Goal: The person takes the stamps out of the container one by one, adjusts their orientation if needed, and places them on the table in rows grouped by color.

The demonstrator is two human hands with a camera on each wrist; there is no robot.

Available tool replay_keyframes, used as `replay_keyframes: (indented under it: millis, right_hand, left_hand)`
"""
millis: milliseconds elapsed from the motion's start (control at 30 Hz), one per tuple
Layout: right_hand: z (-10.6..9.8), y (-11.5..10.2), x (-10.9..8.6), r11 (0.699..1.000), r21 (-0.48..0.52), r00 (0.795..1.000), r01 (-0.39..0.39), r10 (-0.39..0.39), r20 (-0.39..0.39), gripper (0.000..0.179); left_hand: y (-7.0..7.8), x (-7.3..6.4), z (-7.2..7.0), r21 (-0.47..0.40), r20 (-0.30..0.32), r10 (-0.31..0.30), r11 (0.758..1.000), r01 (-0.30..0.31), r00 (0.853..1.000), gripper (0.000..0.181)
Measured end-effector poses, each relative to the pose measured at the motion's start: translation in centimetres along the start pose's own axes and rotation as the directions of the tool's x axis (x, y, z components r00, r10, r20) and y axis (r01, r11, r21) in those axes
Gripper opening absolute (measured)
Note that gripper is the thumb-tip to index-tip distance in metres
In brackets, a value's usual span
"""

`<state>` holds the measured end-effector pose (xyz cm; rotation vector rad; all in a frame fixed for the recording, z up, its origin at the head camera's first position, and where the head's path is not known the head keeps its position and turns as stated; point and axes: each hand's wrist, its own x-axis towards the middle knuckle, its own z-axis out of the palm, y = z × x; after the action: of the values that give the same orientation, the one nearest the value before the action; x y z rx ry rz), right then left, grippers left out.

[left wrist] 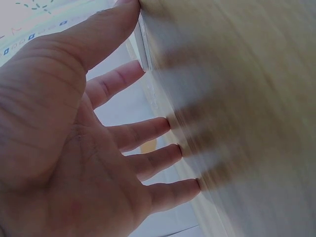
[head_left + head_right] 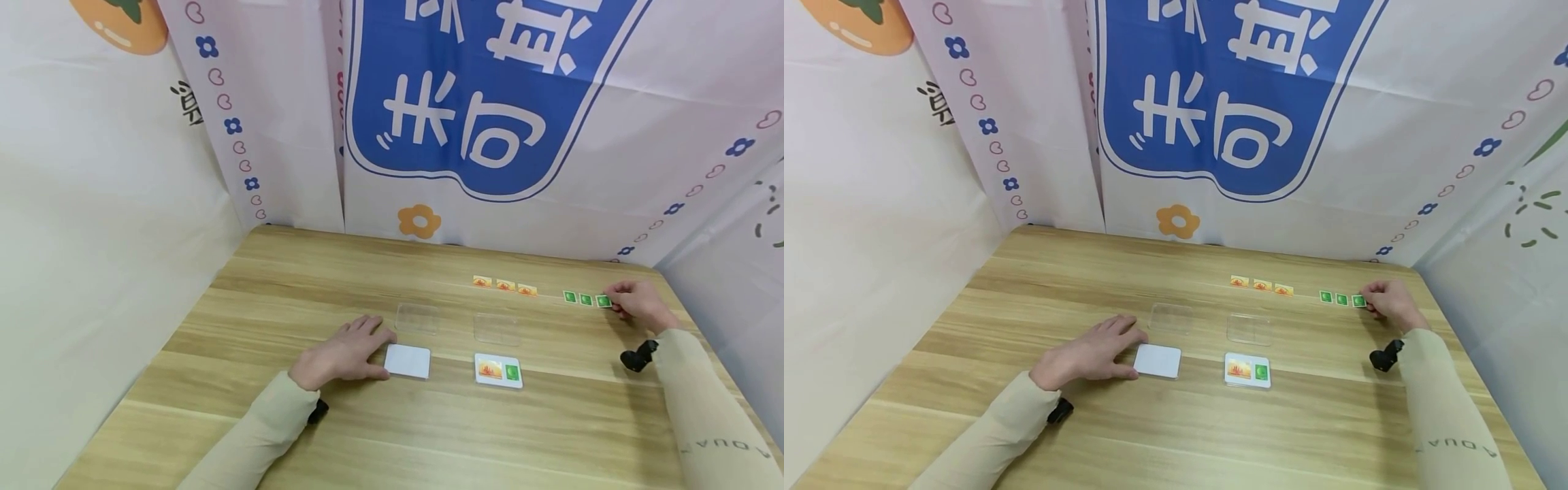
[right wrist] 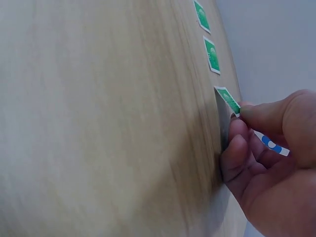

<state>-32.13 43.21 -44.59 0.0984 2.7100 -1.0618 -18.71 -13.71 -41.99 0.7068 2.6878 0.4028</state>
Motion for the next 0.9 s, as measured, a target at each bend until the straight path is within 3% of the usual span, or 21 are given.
replay_keyframes:
  millis: [467,900]
  right_hand:
    - [0.4,-0.4,0.0,0.993,-0.116,0.999,0.026,-0.028,-0.015,0.033]
    - [1.0,-1.1,-0.1,0.954,-0.285,0.992,0.095,-0.115,-0.052,0.025]
  left_hand:
    - [-0.3,0.3,0.4,0.002,-0.015,0.006,1.000,-0.006,1.000,0.055]
    - [-0.4,0.3,0.5,0.001,-0.012,0.009,1.000,-0.009,1.000,0.055]
